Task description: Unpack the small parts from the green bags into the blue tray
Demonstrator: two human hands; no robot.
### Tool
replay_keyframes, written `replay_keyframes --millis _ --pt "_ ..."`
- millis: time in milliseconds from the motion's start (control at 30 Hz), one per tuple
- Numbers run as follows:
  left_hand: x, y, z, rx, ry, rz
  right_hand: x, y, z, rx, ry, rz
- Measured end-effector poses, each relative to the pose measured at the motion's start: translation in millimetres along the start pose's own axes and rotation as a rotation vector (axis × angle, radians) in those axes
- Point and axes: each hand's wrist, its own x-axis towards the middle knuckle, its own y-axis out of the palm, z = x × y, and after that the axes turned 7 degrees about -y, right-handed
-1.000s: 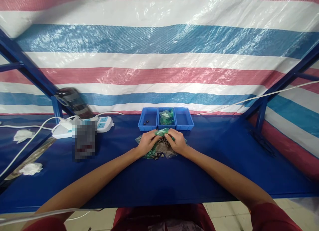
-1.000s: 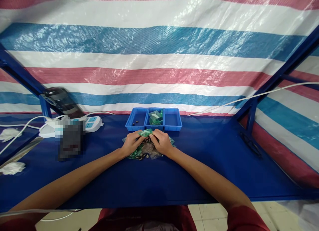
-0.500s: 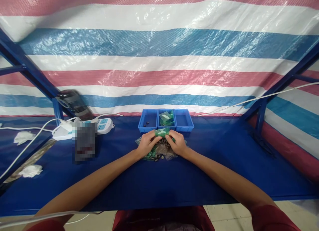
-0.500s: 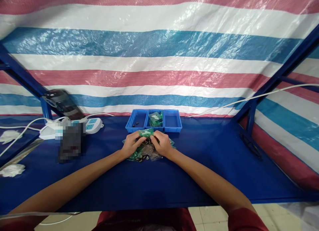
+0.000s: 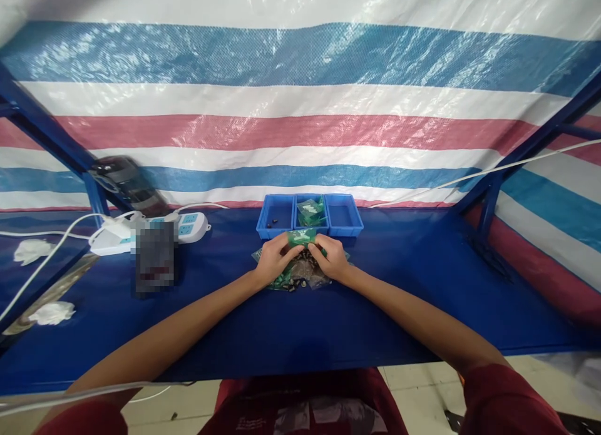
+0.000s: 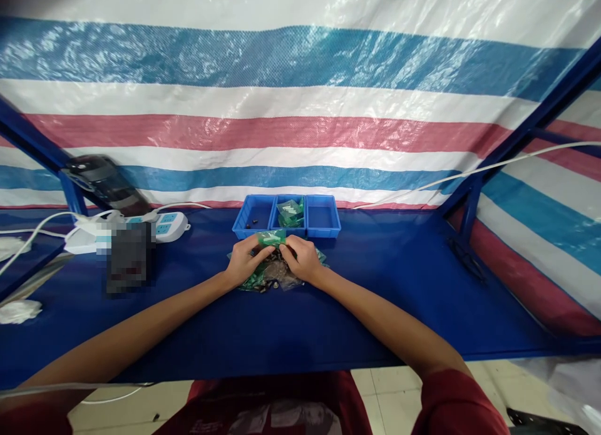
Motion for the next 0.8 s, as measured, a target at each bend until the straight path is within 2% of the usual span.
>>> replay_keyframes --millis 800 --pt "-1.7 1.4 -1.5 -0.016 -0.013 -0.02 -1.2 -0.4 1.7 0.014 -0.03 -0.012"
